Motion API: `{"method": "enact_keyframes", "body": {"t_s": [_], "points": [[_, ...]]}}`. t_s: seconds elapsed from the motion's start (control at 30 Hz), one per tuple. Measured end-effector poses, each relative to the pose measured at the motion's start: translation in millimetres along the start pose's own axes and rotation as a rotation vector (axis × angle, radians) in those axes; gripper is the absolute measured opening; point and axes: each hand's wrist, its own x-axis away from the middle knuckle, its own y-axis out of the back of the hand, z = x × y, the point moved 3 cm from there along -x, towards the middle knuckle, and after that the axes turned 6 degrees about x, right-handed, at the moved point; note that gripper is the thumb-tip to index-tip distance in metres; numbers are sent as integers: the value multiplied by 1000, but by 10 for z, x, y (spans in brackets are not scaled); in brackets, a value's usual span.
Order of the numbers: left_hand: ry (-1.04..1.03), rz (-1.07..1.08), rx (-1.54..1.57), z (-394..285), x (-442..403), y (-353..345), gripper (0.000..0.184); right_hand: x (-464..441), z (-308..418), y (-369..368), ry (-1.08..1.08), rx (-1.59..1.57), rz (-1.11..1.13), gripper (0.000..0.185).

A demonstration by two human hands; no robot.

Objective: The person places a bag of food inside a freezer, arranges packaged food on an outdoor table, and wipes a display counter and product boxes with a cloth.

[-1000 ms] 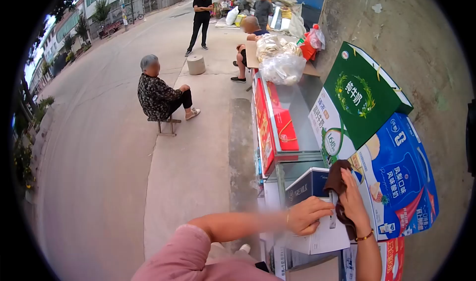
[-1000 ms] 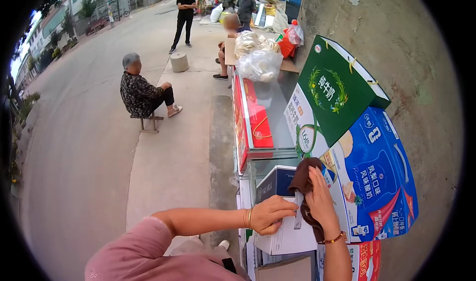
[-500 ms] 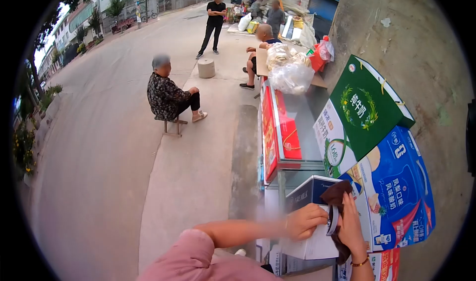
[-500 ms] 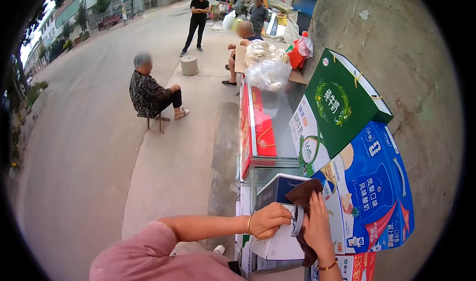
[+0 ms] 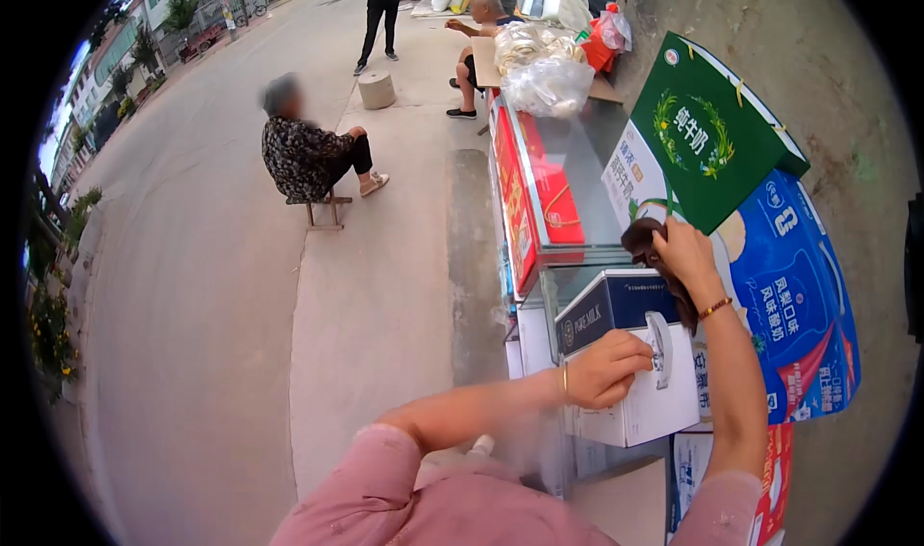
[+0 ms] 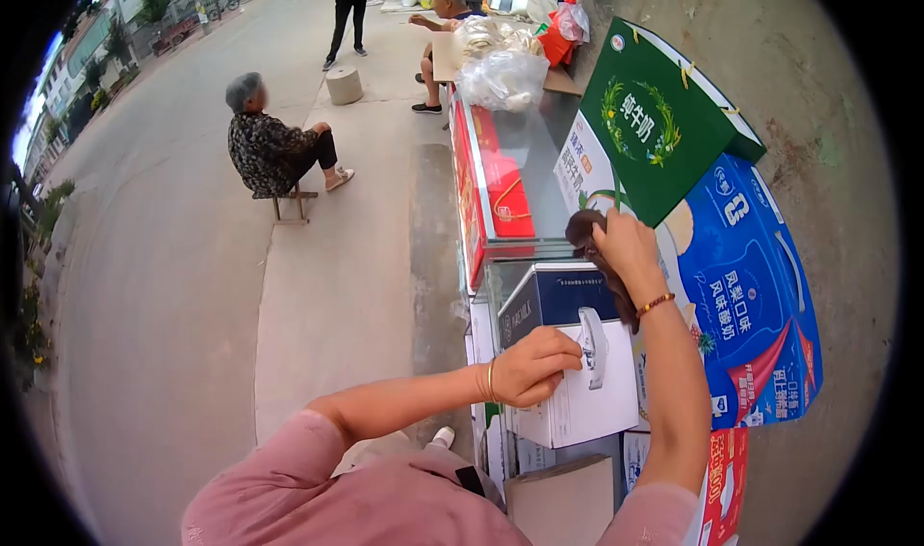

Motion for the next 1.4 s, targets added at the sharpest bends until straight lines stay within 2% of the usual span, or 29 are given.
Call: {"method": "enact_keyframes", "body": {"t_s": [0.03, 0.07, 0.1, 0.13, 0.17, 0.2, 0.23, 0.3, 0.33, 0.37, 0.43, 0.47, 0.5, 0.57, 0.6, 0.63, 0.7, 0.83, 0.93, 1.03, 1.07, 1.17, 1.2, 1.23, 1.3, 1.37, 1.4], "points": [[45, 25, 72, 5, -11, 78, 39, -18, 16, 191, 9, 68, -96, 29], [171, -93, 141, -14, -9, 187, 41, 9, 10, 363, -7, -120, -239, 26], [241, -248, 72, -3, -20, 342, 44, 16, 0, 493, -28, -387, -317, 31], [304, -479, 253, 137, -41, 380, 52, 58, 50, 652, -35, -606, -295, 35], [359, -598, 257, 132, -161, 474, 66, 117, 132, 749, -25, -815, -236, 38], [393, -708, 430, 102, -334, 511, 68, 270, 351, 876, -10, -1137, -65, 43], [428, -824, 593, 69, -451, 541, 71, 410, 513, 925, 104, -1444, 126, 47], [425, -791, 518, 42, -577, 654, 65, 675, 609, 1014, 231, -1387, 21, 51], [407, -793, 428, 53, -633, 739, 57, 735, 503, 996, 260, -1136, -162, 54], [425, -878, 664, 52, -667, 764, 49, 843, 392, 905, 251, -1131, -167, 54], [432, -712, 465, 216, -669, 894, 45, 1145, 111, 632, -90, -1056, -152, 53], [445, -533, 206, 255, -719, 910, 42, 1336, 65, 487, -106, -871, -132, 54], [421, -236, -13, 398, -760, 863, 40, 1535, 78, 335, -127, -693, -106, 55], [189, 368, -505, 530, -720, 468, 39, 1785, 172, 163, -116, -573, -138, 55], [91, 349, -661, 504, -708, 392, 37, 1823, 187, 141, -85, -450, -167, 54], [98, 353, -654, 429, -737, 349, 37, 1803, 194, 161, -90, -452, -158, 54], [119, 507, -515, 283, -705, 269, 38, 1765, 208, 221, -228, -688, -81, 56], [127, 425, -513, -115, -414, 366, 42, 1795, 187, 220, -184, -657, -7, 57], [151, 423, -554, -14, -398, 469, 44, 1800, 165, 197, -198, -751, -70, 56], [221, 386, -639, 303, -699, 424, 40, 1795, 140, 213, -223, -885, -123, 55], [265, 362, -552, 318, -718, 387, 38, 1794, 134, 207, -231, -873, -123, 55], [160, 338, -615, -5, -507, 337, 44, 1812, 139, 191, -226, -859, -144, 55], [201, 378, -584, -187, -417, 298, 48, 1803, 146, 177, -221, -862, -163, 55], [151, 386, -546, -352, -317, 220, 51, 1786, 154, 169, -228, -870, -169, 55], [153, 465, -329, -509, -240, 28, 53, 1780, 161, 200, -217, -858, -166, 55], [127, 409, -300, -376, -359, -34, 48, 1802, 147, 191, -229, -887, -132, 56], [175, 479, -320, -293, -481, -14, 45, 1805, 121, 164, -232, -905, -139, 57]]}}
